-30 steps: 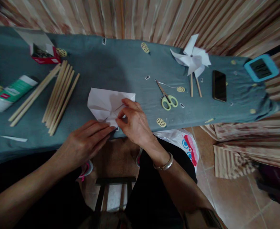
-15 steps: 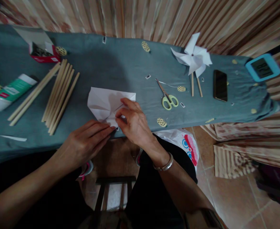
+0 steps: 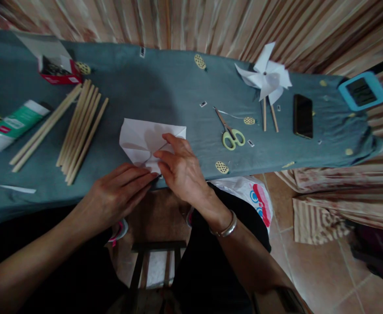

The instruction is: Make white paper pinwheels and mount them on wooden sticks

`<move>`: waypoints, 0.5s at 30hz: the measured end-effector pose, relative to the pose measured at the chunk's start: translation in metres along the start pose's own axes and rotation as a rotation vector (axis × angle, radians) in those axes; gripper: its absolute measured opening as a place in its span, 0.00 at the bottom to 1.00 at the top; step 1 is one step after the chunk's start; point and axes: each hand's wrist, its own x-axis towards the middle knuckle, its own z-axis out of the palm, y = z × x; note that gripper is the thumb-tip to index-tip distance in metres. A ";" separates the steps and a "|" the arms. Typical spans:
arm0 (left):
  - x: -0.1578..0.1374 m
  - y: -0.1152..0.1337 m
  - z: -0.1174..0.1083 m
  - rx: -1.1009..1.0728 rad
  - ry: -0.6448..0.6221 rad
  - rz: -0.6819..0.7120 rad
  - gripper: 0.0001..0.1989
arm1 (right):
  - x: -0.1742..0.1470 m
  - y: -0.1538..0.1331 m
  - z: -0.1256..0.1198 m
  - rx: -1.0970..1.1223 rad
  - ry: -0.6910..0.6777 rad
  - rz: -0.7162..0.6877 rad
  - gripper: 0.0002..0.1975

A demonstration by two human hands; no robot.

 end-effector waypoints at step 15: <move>0.002 0.001 -0.002 -0.023 -0.002 -0.008 0.12 | 0.000 -0.008 0.001 -0.096 -0.109 -0.030 0.19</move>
